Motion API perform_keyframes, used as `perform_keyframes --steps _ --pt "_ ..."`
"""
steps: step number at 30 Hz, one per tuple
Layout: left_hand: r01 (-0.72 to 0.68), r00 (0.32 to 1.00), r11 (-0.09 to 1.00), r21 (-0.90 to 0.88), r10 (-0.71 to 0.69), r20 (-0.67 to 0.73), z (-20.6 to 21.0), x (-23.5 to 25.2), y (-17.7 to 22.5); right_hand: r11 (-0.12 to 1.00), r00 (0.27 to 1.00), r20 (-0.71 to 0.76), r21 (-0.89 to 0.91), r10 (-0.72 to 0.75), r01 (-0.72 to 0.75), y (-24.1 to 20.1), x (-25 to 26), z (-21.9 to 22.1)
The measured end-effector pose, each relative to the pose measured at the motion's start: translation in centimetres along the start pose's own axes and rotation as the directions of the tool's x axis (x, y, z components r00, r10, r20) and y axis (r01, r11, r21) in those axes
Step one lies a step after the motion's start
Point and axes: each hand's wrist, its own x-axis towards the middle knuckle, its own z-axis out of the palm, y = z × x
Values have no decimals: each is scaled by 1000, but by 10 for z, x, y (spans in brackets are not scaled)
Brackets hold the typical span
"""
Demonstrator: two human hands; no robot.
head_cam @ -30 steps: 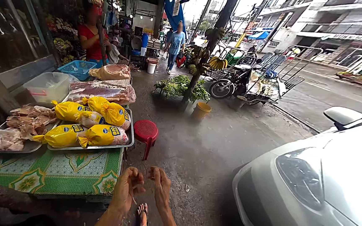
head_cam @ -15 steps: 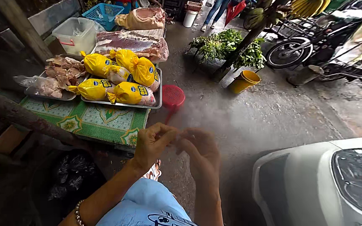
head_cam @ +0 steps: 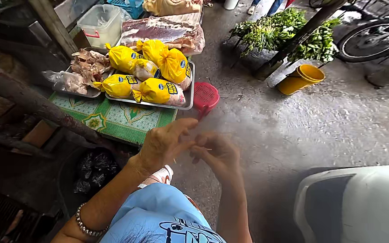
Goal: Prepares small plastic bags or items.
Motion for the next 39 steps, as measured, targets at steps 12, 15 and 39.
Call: perform_keyframes --steps 12,15,39 --pt "220 971 962 -163 -232 -53 -33 -7 -44 928 983 22 326 183 -180 21 50 55" --pt "181 979 977 -109 -190 -74 -48 -5 -62 930 977 9 304 215 -207 24 65 73" --pt "439 872 447 -779 -422 249 -45 -4 -102 157 924 170 959 341 -234 48 63 112"
